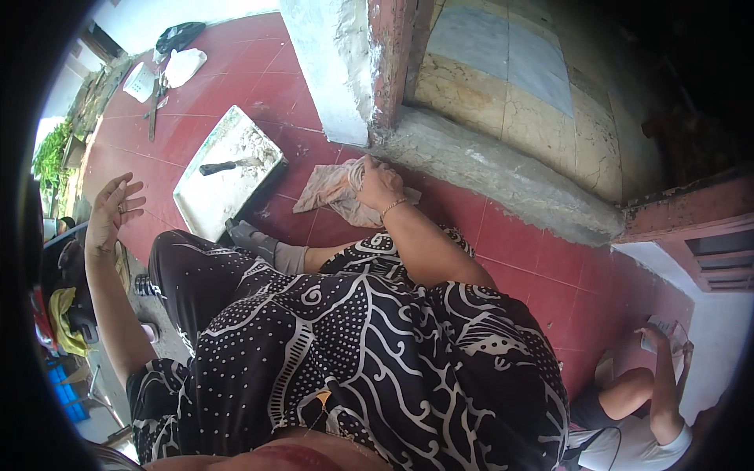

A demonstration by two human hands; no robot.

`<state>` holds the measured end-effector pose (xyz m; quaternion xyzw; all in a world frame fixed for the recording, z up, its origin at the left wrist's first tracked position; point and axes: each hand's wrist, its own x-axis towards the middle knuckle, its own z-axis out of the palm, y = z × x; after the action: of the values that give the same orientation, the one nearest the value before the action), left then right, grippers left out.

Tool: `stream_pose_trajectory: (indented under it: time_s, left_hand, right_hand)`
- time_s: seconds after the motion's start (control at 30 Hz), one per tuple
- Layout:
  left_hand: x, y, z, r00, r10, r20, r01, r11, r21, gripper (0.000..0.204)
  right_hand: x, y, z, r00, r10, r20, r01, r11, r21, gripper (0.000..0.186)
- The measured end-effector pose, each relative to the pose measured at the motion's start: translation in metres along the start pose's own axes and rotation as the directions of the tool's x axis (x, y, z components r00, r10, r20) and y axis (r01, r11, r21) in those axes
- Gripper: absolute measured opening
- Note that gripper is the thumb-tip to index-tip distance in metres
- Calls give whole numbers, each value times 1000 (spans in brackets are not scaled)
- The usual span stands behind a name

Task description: The person sets down a tray of plaster and wipes the floor with a cloth. The person then mixes the plaster in the tray using a putty knife and hand, and applies the plaster onto the wall corner by hand.

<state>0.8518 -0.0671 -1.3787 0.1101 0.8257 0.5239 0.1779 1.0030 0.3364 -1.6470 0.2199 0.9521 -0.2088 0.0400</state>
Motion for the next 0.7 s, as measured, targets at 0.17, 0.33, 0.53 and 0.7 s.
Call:
stream_pose_trajectory:
  time_s: [0.17, 0.33, 0.53, 0.7]
  left_hand:
    - [85, -23, -37, 999, -5, 47, 10, 995, -98, 46]
    - [178, -111, -90, 983, -66, -170, 48, 993, -108, 46]
    - [232, -245, -130, 567, -384, -729, 391, 904, -172, 59]
    - [171, -283, -64, -8, -651, -759, 459, 672, -581, 79]
  right_hand:
    - [53, -69, 21, 974, -226, 7, 226, 974, -1, 70]
    - [113, -168, 65, 986, -168, -14, 167, 982, -87, 69]
    - [113, -224, 124, 992, -123, 9, 123, 981, -151, 68]
    - [69, -208, 125, 992, -124, -26, 120, 986, -118, 67]
